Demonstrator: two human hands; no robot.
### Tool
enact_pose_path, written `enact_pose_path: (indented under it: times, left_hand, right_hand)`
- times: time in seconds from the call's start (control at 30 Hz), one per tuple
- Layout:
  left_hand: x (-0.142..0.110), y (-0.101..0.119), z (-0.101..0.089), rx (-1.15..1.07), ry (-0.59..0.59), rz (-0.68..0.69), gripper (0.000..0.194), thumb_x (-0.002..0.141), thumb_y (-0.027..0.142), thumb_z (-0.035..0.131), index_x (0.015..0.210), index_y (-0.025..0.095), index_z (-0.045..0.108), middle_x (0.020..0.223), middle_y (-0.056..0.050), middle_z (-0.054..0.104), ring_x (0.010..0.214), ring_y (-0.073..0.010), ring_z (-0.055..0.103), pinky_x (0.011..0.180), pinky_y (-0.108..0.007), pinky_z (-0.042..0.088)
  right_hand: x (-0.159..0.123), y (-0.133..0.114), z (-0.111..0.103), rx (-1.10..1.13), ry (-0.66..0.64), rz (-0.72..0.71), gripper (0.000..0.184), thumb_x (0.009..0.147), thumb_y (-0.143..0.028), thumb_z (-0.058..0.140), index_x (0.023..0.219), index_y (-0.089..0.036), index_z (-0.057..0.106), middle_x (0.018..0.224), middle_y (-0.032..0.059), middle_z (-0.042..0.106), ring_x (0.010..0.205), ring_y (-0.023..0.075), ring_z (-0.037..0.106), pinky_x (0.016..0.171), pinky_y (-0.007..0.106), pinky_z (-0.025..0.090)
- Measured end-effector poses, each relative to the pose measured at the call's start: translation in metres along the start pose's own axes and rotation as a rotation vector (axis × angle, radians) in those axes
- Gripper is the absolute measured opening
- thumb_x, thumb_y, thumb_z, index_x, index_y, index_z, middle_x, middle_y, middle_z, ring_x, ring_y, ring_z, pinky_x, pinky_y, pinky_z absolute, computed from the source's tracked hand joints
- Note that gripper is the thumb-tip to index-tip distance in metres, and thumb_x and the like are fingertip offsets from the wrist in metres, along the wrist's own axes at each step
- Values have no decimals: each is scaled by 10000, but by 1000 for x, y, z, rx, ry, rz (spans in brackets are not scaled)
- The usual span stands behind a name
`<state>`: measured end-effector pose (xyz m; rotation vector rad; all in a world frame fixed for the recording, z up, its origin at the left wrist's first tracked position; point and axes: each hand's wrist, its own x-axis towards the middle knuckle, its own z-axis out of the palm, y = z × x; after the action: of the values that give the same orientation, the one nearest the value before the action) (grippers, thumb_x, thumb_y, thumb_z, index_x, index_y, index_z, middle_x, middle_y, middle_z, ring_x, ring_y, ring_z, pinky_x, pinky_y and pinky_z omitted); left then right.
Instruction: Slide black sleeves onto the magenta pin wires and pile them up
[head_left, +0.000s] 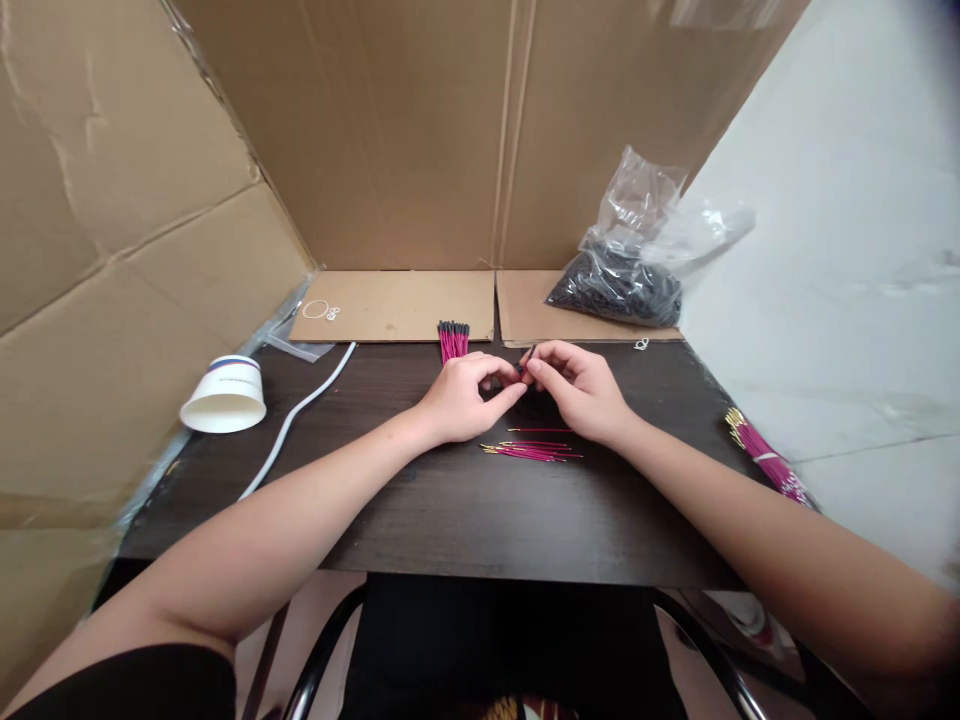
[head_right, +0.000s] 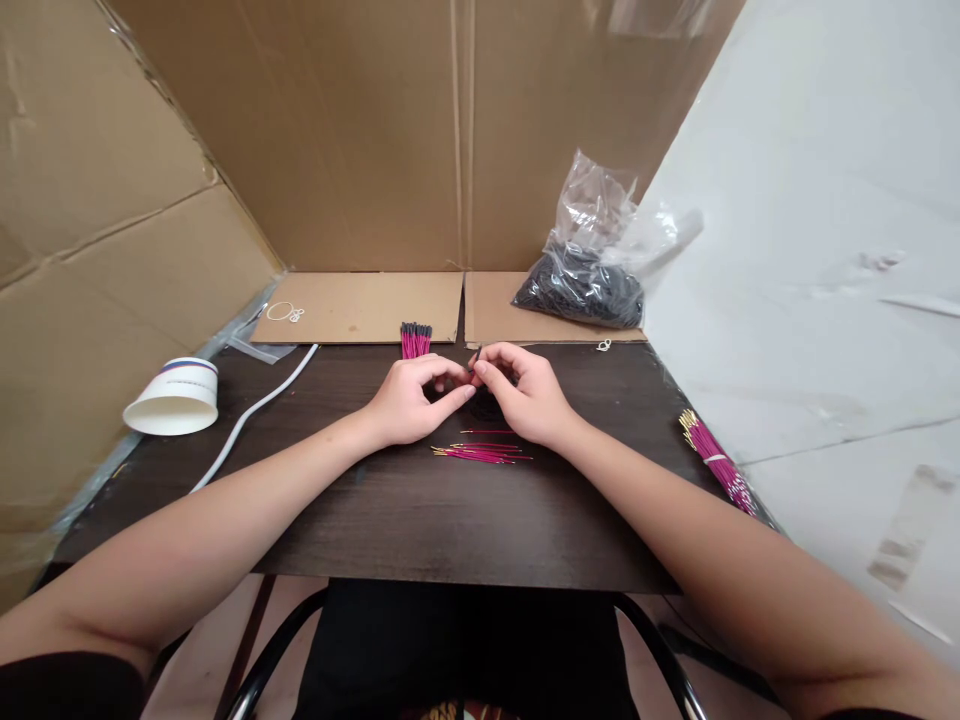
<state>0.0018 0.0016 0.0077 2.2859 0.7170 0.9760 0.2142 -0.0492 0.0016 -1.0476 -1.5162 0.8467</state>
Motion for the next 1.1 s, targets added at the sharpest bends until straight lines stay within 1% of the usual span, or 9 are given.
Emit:
enact_pose_path:
  times: [0.13, 0.3, 0.43, 0.53, 0.63, 0.7, 0.83, 0.93, 1.1]
  left_hand:
    - [-1, -3, 2, -20, 14, 19, 154, 991, 311, 759, 957, 170, 811, 862, -31, 759, 703, -106, 587, 719, -278, 492]
    - [-1, -5, 2, 8, -1, 46, 153, 999, 276, 725, 933, 160, 798, 802, -30, 725, 692, -115, 590, 700, -284, 480]
    - [-2, -3, 1, 14, -24, 46, 156, 987, 251, 697, 895, 155, 778, 790, -26, 724, 679, -113, 584, 694, -283, 472]
    - [-1, -2, -1, 19, -15, 7, 157, 960, 242, 701, 846, 155, 765, 753, -17, 709, 649, -106, 557, 678, -277, 459]
    - [-1, -1, -3, 28, -8, -44, 168, 942, 231, 701, 803, 153, 755, 726, -11, 705, 619, -96, 532, 651, -265, 438]
    - [0, 0, -3, 42, 2, -77, 167, 934, 221, 695, 795, 153, 757, 711, -4, 704, 597, -88, 513, 632, -258, 420]
    - [1, 1, -3, 70, 31, -114, 166, 933, 224, 684, 815, 152, 776, 702, 0, 708, 570, -79, 483, 629, -255, 417]
    - [0, 2, -2, 66, 43, -134, 169, 944, 244, 690, 843, 151, 788, 722, -5, 720, 571, -77, 479, 631, -255, 418]
    - [0, 1, -1, 53, 54, -159, 183, 963, 306, 739, 893, 154, 813, 704, -6, 703, 575, -80, 469, 624, -254, 405]
  right_hand:
    - [0, -2, 1, 46, -9, 11, 305, 1033, -465, 730, 994, -163, 720, 853, 50, 717, 736, 141, 620, 714, 295, 519]
    - [1, -6, 1, 44, 21, 11, 321, 1007, -480, 759, 961, -165, 712, 842, 47, 709, 682, 129, 601, 651, 284, 506]
    - [1, -8, 0, 7, 92, 10, 333, 998, -494, 760, 955, -168, 707, 808, 42, 703, 622, 123, 582, 598, 283, 484]
    - [3, -5, -4, -25, 168, 15, 326, 993, -489, 749, 946, -171, 694, 783, 37, 694, 603, 126, 572, 584, 287, 469]
    - [6, 2, -12, -168, 202, 5, 285, 988, -450, 720, 910, -177, 688, 758, 35, 680, 604, 134, 560, 584, 296, 447]
    - [8, 7, -17, -342, 173, -35, 244, 961, -393, 717, 847, -180, 681, 722, 28, 660, 603, 138, 546, 588, 302, 430]
    - [8, 13, -22, -579, 16, -108, 190, 910, -302, 705, 768, -185, 658, 634, -4, 616, 564, 127, 505, 602, 310, 400]
    - [7, 13, -21, -617, -60, -111, 188, 910, -304, 711, 772, -186, 661, 621, -19, 611, 559, 122, 506, 610, 309, 392]
    - [5, 11, -19, -605, -75, -108, 176, 899, -324, 752, 812, -184, 689, 626, -24, 605, 565, 122, 493, 605, 310, 385]
